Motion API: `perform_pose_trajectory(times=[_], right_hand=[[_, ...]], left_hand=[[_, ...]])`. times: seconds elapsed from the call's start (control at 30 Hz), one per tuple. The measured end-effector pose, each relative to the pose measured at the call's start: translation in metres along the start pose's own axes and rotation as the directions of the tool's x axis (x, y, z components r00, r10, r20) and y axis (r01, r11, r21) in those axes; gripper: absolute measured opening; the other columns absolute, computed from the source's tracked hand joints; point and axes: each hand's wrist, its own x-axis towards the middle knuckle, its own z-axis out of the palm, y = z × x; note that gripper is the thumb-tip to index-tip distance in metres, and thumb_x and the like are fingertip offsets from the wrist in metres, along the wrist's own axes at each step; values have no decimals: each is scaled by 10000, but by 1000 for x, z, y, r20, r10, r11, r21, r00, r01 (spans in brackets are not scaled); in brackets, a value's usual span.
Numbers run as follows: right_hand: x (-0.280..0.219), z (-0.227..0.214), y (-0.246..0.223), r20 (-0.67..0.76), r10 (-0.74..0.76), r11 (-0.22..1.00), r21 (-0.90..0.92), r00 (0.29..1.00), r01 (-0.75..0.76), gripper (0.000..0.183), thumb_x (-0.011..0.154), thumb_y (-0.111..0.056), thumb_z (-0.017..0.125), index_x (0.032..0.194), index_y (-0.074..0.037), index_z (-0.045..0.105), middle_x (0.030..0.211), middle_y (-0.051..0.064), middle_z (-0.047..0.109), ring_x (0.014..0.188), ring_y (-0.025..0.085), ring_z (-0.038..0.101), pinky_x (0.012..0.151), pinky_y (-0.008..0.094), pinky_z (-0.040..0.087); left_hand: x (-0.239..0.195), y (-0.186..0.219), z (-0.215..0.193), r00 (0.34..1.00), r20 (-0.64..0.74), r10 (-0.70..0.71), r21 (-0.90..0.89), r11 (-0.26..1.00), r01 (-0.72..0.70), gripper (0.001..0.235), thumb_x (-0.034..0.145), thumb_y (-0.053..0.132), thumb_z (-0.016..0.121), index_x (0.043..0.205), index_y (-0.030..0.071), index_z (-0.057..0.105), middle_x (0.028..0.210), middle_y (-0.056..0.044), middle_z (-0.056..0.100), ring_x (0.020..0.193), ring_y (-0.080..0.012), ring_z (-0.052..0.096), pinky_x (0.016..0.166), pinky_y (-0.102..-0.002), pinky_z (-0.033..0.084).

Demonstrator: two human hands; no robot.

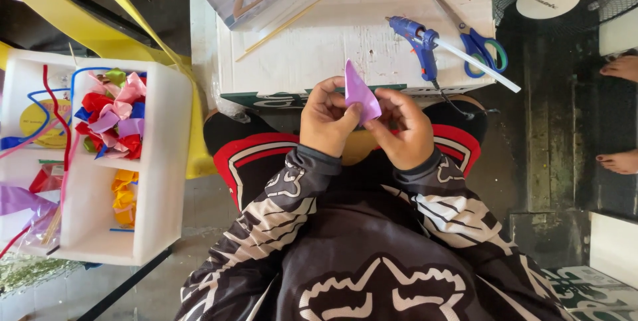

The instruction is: The person folds a piece of purple paper, applies hot glue to secure the folds, and then uses scissors to trim the edges into a petal shape. This process is repeated to create multiple paper flower petals.

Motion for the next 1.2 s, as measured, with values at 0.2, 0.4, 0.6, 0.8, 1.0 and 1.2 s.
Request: perform_pose_trajectory(times=[0.2, 0.4, 0.6, 0.8, 1.0, 1.2], right_hand=[[-4, -14, 26, 106, -428, 811, -393, 897, 433, 418, 845, -80, 841, 1251, -71, 743, 1087, 117, 587, 759, 269, 635, 592, 360, 580], [-2, -13, 25, 78, -455, 770, -465, 887, 436, 63, 901, -129, 812, 945, -169, 793, 990, 30, 533, 743, 225, 572, 634, 344, 523], [-4, -9, 16, -36, -319, 886, -367, 947, 285, 103, 914, -118, 827, 946, -84, 736, 1005, 67, 570, 871, 305, 616, 787, 415, 527], [5, -5, 11, -102, -406, 858, -385, 908, 341, 222, 919, -187, 824, 1037, -56, 690, 988, 68, 569, 745, 226, 558, 689, 381, 535], [6, -8, 19, -82, -405, 863, -364, 911, 351, 408, 929, -314, 826, 1105, 13, 658, 928, 97, 585, 690, 229, 542, 630, 369, 520], [1, -9, 25, -75, -332, 895, -340, 940, 289, 295, 904, -261, 858, 976, -14, 712, 946, 121, 665, 674, 267, 609, 592, 361, 542]], left_hand=[[3, -12, -6, 1000, 1, 15, 41, 999, -15, 456, 819, -3, 766, 1256, 63, 656, 795, -59, 621, 730, -153, 693, 629, -287, 603], [3, -11, -5, 1000, -2, -1, 52, 999, 2, 462, 803, -29, 756, 1246, 53, 655, 792, -64, 605, 726, -169, 694, 624, -289, 600], [6, -28, -7, 1000, 9, 0, -20, 1000, 0, 459, 784, -49, 751, 1223, 51, 659, 785, -61, 607, 730, -167, 708, 625, -278, 599], [7, -30, -2, 998, 43, -43, -268, 962, 53, 453, 784, -132, 708, 1218, -42, 616, 800, -192, 658, 666, -336, 747, 583, -362, 646], [11, -58, -8, 990, 55, -126, -397, 908, 138, 468, 784, -141, 680, 1235, -54, 590, 829, -228, 639, 619, -422, 730, 539, -424, 658], [6, -52, -5, 985, 71, -157, -428, 887, 172, 481, 790, -180, 662, 1253, -89, 570, 873, -261, 629, 693, -479, 723, 607, -479, 676]])
